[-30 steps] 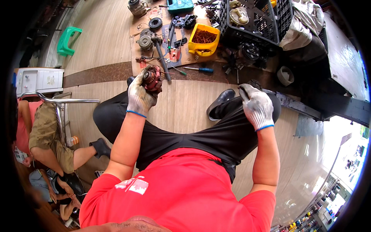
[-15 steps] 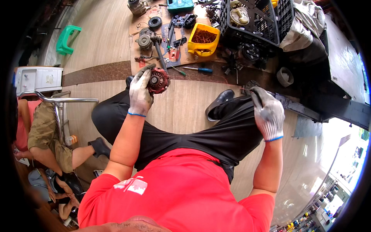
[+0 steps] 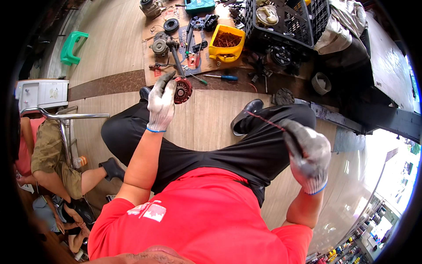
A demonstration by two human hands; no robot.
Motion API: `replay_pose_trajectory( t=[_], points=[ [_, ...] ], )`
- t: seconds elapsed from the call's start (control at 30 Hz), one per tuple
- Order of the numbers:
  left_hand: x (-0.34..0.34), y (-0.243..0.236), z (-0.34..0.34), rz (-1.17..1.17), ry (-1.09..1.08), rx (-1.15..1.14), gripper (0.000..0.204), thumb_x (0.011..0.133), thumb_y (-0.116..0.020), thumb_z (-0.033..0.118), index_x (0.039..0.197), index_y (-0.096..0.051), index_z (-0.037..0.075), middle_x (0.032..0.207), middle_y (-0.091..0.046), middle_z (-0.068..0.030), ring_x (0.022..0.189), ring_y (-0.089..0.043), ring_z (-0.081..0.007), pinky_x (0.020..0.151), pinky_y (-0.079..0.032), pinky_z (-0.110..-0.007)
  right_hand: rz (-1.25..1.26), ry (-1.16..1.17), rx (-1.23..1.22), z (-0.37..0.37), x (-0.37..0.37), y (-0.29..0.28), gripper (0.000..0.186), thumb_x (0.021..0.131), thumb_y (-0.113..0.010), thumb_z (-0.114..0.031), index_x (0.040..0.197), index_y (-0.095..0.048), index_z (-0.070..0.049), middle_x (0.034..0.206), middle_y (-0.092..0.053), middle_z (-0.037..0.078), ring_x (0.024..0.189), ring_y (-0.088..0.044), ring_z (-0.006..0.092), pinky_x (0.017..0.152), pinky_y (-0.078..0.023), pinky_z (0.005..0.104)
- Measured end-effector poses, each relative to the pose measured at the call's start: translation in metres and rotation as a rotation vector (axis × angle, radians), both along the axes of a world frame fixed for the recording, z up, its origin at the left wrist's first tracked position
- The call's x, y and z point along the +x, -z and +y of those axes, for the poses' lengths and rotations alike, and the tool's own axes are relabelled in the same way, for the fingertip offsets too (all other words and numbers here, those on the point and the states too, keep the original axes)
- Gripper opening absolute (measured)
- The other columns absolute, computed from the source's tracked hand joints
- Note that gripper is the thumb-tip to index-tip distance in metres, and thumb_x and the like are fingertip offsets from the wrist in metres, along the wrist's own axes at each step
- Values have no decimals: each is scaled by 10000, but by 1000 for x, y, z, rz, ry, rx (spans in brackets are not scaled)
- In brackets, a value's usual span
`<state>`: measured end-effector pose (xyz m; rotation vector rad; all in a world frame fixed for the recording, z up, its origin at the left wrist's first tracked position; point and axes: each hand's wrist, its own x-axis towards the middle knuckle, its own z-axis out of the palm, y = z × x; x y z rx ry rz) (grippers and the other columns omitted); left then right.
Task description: The person holds an alternator part and uses pliers to grip and pull a wire, then uses a screwdriver to pry and work on the internal components of the part.
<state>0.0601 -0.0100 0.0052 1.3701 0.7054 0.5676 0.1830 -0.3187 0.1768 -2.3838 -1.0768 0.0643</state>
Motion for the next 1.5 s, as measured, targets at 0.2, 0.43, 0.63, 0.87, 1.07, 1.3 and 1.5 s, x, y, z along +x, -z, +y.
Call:
replay_pose_trajectory(
  t=[0.2, 0.43, 0.63, 0.87, 1.07, 1.3, 1.5],
  points=[
    [0, 0, 8, 69, -56, -31, 294, 1023, -555, 118, 1261, -609, -44, 1151, -672, -97, 1024, -623, -123, 910, -512, -260, 356, -147, -143, 5, -27, -1, 136, 847, -714, -78, 976, -728, -36, 824, -710, 151, 729, -707, 292, 673, -558, 357],
    [-13, 8, 26, 101, -73, -81, 318, 1021, -568, 140, 1265, -603, -63, 1147, -664, -112, 1016, -624, -137, 899, -520, -269, 821, -511, -213, -21, -23, 6, 237, 822, -720, -118, 1046, -734, -41, 940, -724, 133, 893, -709, 287, 789, -572, 361],
    [-33, -19, 42, 135, 30, -132, 327, 1012, -576, 138, 1278, -615, -49, 1137, -672, -96, 1002, -620, -118, 899, -511, -259, 213, 52, -343, -30, 35, 15, 308, 891, -663, -84, 1195, -693, -46, 1085, -709, 182, 986, -695, 314, 886, -540, 356],
    [-32, -89, 77, 320, 405, 91, 334, 980, -595, 164, 1244, -639, -37, 1124, -681, -96, 1013, -622, -131, 916, -513, -279, 210, -215, -363, 76, 125, 87, 311, 902, -628, -172, 1203, -689, -124, 1176, -691, 146, 1001, -683, 351, 890, -551, 404],
    [-15, -55, 115, 330, 413, -90, 319, 965, -597, 167, 1212, -659, -25, 1071, -685, -72, 977, -628, -133, 904, -510, -285, 294, -299, -640, 201, 164, 248, 364, 968, -519, -369, 1159, -704, -121, 1151, -697, 163, 1049, -665, 353, 908, -530, 415],
    [-12, -71, 123, 427, 413, -2, 302, 942, -567, 144, 1149, -674, -48, 1035, -685, -86, 973, -607, -130, 902, -478, -274, 459, -66, -718, 235, 145, 376, 441, 930, -581, -442, 1132, -714, -72, 1219, -669, 193, 1166, -617, 369, 993, -490, 450],
    [-14, -71, 136, 546, 454, 142, 296, 938, -578, 163, 1124, -683, -41, 1013, -706, -128, 946, -635, -165, 900, -497, -312, 283, 428, -569, 226, 160, 405, 413, 955, -543, -405, 1088, -701, -48, 1163, -686, 212, 1128, -644, 359, 956, -514, 467]
  ],
)
